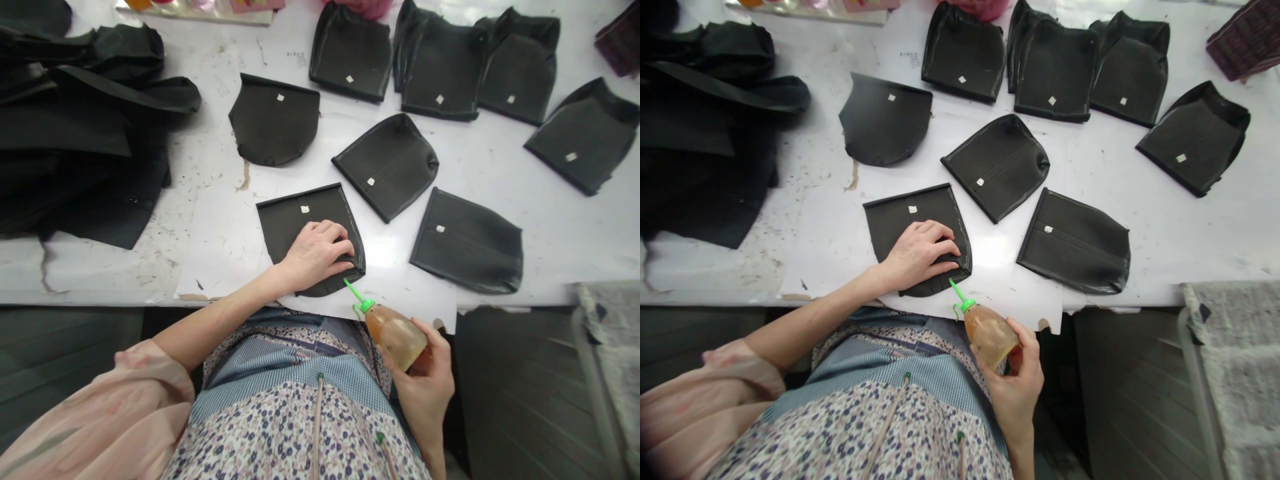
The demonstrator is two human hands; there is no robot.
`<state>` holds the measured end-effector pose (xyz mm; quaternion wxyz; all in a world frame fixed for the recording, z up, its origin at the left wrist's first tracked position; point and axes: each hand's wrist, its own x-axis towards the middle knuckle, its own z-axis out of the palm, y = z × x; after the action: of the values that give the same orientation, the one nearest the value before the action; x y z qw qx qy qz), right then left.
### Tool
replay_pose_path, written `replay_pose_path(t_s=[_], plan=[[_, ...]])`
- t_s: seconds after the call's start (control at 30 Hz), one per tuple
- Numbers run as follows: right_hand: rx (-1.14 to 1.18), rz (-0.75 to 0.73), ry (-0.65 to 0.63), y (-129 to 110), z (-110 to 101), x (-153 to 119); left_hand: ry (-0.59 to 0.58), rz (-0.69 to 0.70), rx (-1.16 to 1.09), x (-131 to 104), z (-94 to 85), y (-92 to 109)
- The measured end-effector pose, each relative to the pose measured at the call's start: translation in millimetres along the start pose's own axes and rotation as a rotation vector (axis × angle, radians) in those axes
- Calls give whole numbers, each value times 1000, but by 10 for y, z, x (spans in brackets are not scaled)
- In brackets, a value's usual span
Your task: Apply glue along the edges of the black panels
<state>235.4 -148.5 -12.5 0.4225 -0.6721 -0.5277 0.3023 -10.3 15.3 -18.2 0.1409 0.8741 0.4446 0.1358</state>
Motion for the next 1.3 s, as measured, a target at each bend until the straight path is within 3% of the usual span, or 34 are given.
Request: replay_pose_path(t_s=[0.5,0.77,1.07,1.3], plan=[[9,108,-1,-46,32,-13,10,-4,-5,-7,10,-3],[-5,33,46,30,-15,25,13,-6,-2,-9,13,-14],[21,6,-61,-4,-61,-2,14,-5,-5,-7,20,-11],[33,60,-44,35,-61,-16,29,-1,-2,-7,37,-19]])
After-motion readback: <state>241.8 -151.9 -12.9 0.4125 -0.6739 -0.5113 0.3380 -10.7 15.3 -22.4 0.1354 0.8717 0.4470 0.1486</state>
